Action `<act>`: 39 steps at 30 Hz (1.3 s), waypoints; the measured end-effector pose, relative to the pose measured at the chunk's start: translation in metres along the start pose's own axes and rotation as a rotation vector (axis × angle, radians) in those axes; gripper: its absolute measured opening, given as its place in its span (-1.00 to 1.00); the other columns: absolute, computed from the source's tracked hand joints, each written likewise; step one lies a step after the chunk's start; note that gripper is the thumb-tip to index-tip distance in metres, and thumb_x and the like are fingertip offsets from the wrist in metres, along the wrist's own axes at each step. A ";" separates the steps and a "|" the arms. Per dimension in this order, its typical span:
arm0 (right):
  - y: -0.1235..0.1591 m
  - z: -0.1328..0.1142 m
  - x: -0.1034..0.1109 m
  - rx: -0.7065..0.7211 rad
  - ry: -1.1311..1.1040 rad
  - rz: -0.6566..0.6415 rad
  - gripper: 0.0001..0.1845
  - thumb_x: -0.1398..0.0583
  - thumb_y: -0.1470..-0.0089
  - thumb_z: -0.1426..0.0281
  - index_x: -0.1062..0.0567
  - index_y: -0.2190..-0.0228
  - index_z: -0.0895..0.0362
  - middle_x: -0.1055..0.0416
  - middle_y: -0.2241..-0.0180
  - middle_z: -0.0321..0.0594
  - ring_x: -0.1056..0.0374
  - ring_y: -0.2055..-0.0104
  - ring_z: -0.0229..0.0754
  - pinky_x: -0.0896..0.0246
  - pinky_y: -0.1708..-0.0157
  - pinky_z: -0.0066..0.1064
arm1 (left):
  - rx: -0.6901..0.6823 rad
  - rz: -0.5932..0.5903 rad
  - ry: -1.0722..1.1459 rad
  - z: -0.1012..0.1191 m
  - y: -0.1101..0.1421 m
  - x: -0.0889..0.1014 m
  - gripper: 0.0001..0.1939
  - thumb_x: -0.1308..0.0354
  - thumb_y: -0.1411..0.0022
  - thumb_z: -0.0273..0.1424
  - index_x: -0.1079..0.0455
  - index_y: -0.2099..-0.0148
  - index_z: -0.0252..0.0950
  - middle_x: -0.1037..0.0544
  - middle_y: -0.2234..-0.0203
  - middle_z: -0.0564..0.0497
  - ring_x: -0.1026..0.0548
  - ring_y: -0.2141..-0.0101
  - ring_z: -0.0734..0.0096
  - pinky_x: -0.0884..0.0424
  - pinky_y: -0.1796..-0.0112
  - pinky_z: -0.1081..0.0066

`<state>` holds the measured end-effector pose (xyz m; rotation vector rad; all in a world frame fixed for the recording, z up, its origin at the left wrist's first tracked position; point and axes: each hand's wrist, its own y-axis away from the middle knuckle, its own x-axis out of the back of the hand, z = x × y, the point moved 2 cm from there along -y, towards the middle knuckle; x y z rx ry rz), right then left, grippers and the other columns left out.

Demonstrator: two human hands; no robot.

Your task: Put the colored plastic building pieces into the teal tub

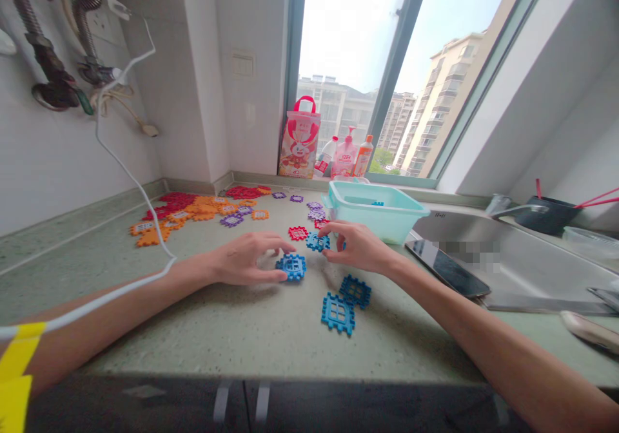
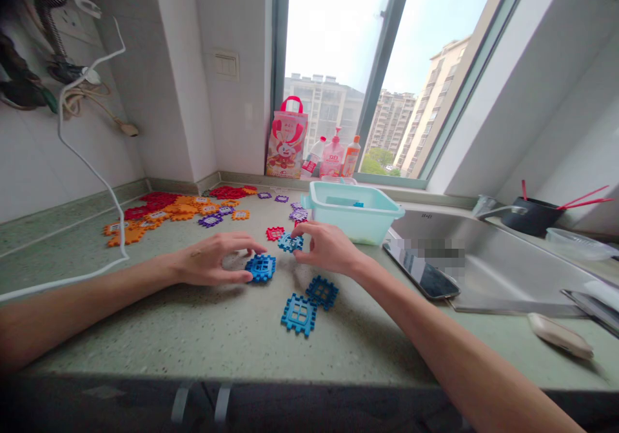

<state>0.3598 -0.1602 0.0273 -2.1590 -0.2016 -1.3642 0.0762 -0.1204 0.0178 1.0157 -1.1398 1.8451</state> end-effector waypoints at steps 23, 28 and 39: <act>0.008 -0.046 -0.023 0.150 -0.100 -0.196 -0.57 -0.47 -0.14 0.35 -0.53 -0.02 0.00 -0.52 0.17 -0.29 -0.42 0.36 -0.23 -0.28 0.20 -0.39 | 0.110 0.081 0.069 -0.004 -0.001 -0.017 -0.18 -0.41 -0.15 -0.19 -0.26 -0.40 -0.14 -0.62 0.04 -0.02 -0.60 0.07 0.21 -0.45 -0.01 0.31; 0.009 -0.046 -0.026 0.148 -0.079 -0.174 -0.55 -0.45 -0.09 0.38 -0.52 -0.01 0.00 -0.50 0.26 -0.33 -0.40 0.37 -0.22 -0.23 0.24 -0.41 | 0.113 0.083 0.079 -0.004 -0.003 -0.019 -0.16 -0.42 -0.13 -0.22 -0.24 -0.40 -0.14 -0.63 0.06 -0.01 -0.60 0.12 0.24 -0.46 0.01 0.31; 0.007 -0.051 -0.026 0.104 -0.012 -0.144 -0.53 -0.44 -0.03 0.41 -0.50 0.02 0.00 -0.49 0.28 -0.33 -0.34 0.41 -0.22 -0.15 0.35 -0.46 | 0.109 0.092 0.042 0.000 -0.003 -0.018 -0.16 -0.41 -0.11 -0.25 -0.21 -0.40 -0.13 -0.61 0.08 -0.01 -0.61 0.10 0.21 -0.46 0.02 0.29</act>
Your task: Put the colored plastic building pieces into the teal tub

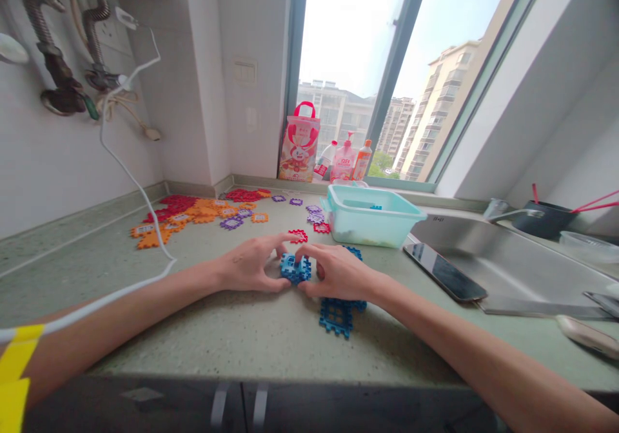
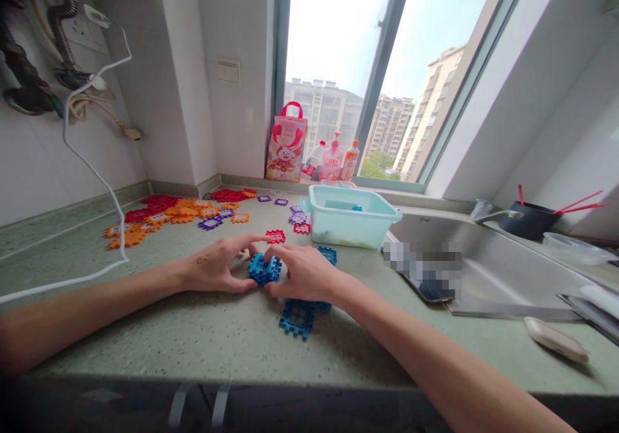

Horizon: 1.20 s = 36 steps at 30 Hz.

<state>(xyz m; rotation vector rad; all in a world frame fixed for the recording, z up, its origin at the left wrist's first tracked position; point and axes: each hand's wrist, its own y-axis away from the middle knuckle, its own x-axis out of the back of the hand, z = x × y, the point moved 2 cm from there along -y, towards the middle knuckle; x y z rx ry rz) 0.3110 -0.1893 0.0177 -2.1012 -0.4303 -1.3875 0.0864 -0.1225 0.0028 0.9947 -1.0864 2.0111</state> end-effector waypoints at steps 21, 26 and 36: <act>0.016 0.063 0.089 -0.102 0.407 0.728 -0.65 -0.28 -0.24 0.18 -0.55 0.00 0.05 -0.53 0.01 -0.16 -0.42 0.43 -0.22 -0.28 0.32 -0.32 | -0.079 -0.085 -0.080 -0.004 0.001 0.016 -0.15 -0.37 -0.25 -0.08 -0.12 -0.45 -0.15 -0.58 -0.06 -0.10 -0.53 -0.09 0.08 -0.35 -0.18 0.15; 0.025 0.098 0.112 -0.416 0.524 0.878 -0.59 -0.24 -0.30 0.06 -0.55 -0.05 0.03 -0.57 0.15 -0.15 -0.48 0.28 -0.03 -0.29 0.25 -0.26 | -0.084 -0.114 -0.111 -0.001 0.002 0.012 -0.20 -0.38 -0.24 -0.09 -0.19 -0.42 -0.13 -0.57 -0.07 -0.08 -0.51 -0.11 0.06 -0.33 -0.19 0.16; 0.020 0.116 0.100 -0.681 0.570 0.281 -0.16 0.14 -0.47 -0.11 -0.61 0.51 0.11 -0.59 0.34 0.02 -0.51 0.20 0.11 -0.24 0.22 -0.25 | -0.050 -0.144 -0.132 -0.001 0.001 0.014 -0.25 -0.35 -0.28 -0.10 -0.22 -0.41 -0.14 -0.58 -0.06 -0.07 -0.50 -0.12 0.08 -0.33 -0.17 0.21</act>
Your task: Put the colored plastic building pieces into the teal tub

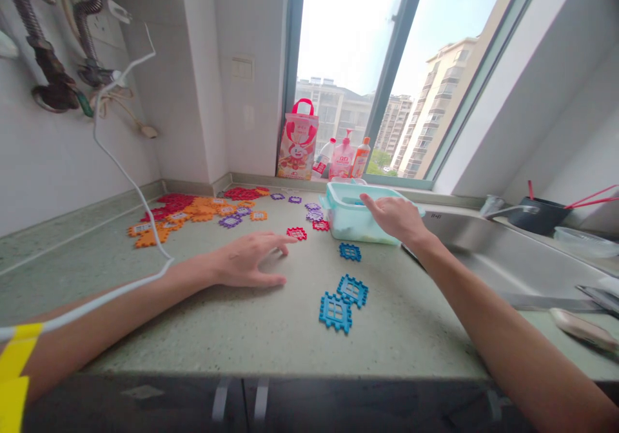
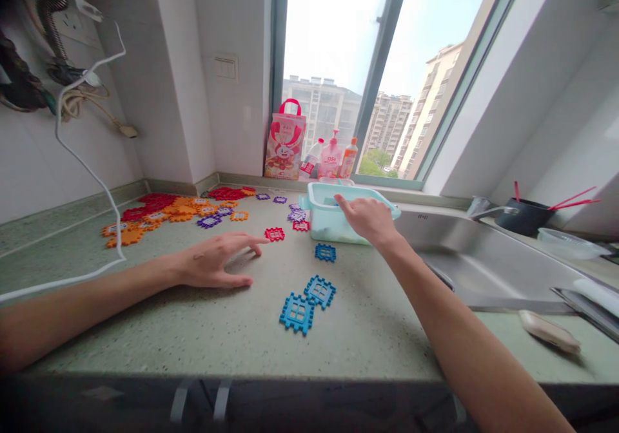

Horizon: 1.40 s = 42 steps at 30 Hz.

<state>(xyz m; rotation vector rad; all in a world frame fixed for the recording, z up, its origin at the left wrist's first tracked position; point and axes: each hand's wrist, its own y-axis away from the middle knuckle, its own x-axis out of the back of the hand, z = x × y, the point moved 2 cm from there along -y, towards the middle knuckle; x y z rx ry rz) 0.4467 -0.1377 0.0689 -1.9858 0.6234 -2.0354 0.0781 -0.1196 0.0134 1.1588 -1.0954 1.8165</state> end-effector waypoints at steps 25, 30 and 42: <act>0.040 -0.056 -0.012 0.354 -0.104 -0.595 -0.66 -0.31 -0.26 0.06 -0.62 0.35 0.06 -0.52 0.53 -0.23 -0.44 0.52 -0.08 -0.14 0.46 -0.35 | 0.008 0.025 0.046 -0.003 -0.001 -0.003 -0.37 -0.30 -0.33 -0.12 -0.30 -0.35 -0.16 -0.60 -0.01 -0.08 -0.57 -0.01 0.17 -0.42 -0.08 0.27; 0.046 -0.075 -0.021 0.579 -0.300 -0.443 -0.78 -0.29 -0.30 0.23 -0.65 0.17 0.10 -0.60 0.33 -0.19 -0.46 0.37 -0.11 -0.17 0.37 -0.38 | -0.007 0.027 0.034 -0.006 0.000 -0.004 -0.35 -0.29 -0.34 -0.13 -0.26 -0.38 -0.16 -0.60 -0.01 -0.08 -0.57 -0.01 0.18 -0.42 -0.08 0.26; 0.058 -0.088 -0.009 0.734 -0.762 -0.649 -0.68 -0.27 -0.33 0.17 -0.64 0.05 0.11 -0.58 0.13 -0.15 -0.48 0.18 -0.11 -0.31 0.24 -0.40 | -0.091 -0.002 0.005 0.002 -0.003 -0.001 -0.65 -0.21 -0.44 -0.15 -0.51 -0.17 -0.14 -0.50 -0.17 -0.11 -0.49 -0.16 0.15 -0.35 -0.21 0.24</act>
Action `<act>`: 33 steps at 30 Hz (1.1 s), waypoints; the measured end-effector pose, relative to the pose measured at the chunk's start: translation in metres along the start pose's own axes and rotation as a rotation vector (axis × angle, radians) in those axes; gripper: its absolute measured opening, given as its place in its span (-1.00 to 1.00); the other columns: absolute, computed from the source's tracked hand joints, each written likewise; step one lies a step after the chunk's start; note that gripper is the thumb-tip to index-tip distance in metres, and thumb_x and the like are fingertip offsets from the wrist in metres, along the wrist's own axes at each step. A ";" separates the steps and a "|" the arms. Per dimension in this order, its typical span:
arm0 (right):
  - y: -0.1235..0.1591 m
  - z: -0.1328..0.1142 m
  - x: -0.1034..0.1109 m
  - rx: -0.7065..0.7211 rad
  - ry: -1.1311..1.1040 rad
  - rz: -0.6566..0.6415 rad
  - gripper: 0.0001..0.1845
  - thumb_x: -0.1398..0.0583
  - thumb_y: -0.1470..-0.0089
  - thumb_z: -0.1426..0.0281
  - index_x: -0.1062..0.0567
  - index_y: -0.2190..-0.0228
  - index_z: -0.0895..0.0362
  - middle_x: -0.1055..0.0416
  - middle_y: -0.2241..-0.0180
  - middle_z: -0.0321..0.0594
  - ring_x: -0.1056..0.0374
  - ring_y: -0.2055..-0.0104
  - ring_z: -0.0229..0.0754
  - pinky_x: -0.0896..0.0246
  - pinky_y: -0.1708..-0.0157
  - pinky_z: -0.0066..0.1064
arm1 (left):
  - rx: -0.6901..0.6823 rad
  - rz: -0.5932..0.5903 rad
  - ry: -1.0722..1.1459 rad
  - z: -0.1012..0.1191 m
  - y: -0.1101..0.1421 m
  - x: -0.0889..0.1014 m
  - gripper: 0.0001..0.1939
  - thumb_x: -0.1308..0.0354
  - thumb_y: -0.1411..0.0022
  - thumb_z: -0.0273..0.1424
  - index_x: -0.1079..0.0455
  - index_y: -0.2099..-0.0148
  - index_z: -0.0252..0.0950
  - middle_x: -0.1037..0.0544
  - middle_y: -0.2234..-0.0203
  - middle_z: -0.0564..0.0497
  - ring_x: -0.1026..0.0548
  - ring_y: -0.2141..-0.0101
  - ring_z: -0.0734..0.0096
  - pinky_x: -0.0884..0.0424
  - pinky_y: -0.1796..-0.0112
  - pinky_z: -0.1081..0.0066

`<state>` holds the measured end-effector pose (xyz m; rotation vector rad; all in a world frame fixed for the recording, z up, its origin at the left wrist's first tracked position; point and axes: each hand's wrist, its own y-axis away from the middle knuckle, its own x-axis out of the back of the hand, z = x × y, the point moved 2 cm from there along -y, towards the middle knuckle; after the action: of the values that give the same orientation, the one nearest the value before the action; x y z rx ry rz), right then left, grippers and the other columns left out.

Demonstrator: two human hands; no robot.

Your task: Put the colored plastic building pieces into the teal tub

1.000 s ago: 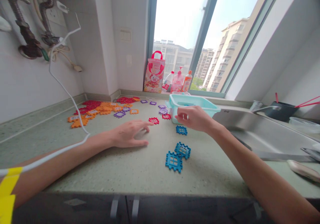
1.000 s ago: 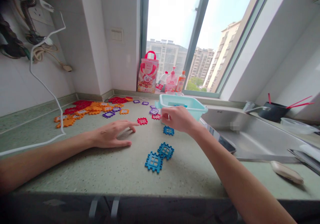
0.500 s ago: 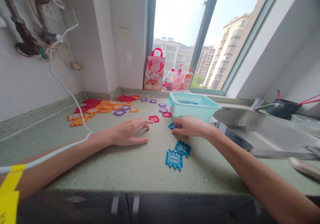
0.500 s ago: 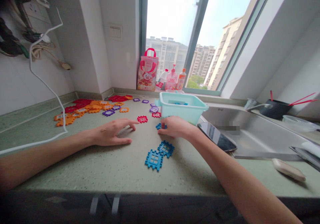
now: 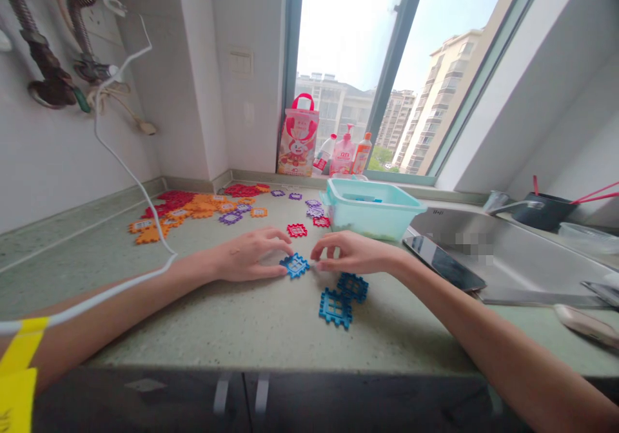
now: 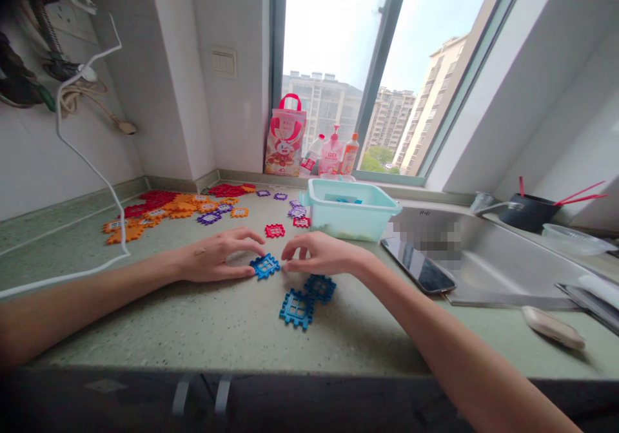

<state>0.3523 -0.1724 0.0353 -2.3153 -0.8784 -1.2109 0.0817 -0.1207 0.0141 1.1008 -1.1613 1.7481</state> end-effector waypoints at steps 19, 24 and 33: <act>0.002 0.024 0.006 -0.060 0.203 0.039 -0.31 -0.30 -0.27 -0.04 -0.48 -0.24 0.13 -0.42 -0.20 0.02 -0.40 -0.13 0.09 -0.32 -0.09 -0.19 | 0.115 0.056 -0.030 0.000 -0.002 0.003 -0.68 -0.27 -0.32 -0.09 -0.48 0.06 -0.22 -0.60 0.04 -0.09 -0.54 0.01 0.12 -0.39 -0.06 0.21; 0.003 0.031 0.010 -0.047 0.092 0.054 -0.49 -0.34 -0.23 0.10 -0.58 -0.11 0.09 -0.56 0.01 -0.13 -0.47 0.17 -0.09 -0.36 0.21 -0.34 | 0.114 0.051 -0.057 0.000 -0.002 0.003 -0.75 -0.27 -0.27 -0.23 -0.49 0.06 -0.23 -0.61 0.14 -0.06 -0.55 0.09 0.17 -0.40 -0.01 0.26; -0.019 0.006 -0.021 0.045 0.246 0.443 -0.61 -0.44 -0.21 0.13 -0.55 0.05 0.07 -0.54 0.11 -0.18 -0.44 0.25 -0.16 -0.30 0.21 -0.36 | 0.191 0.126 0.047 0.000 -0.006 -0.005 -0.61 -0.33 -0.25 -0.16 -0.43 -0.05 -0.21 -0.63 0.12 -0.03 -0.58 0.10 0.18 -0.44 0.03 0.28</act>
<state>0.3338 -0.1628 0.0155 -2.1120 -0.2821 -1.2220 0.0887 -0.1192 0.0111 1.1116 -1.0723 2.0055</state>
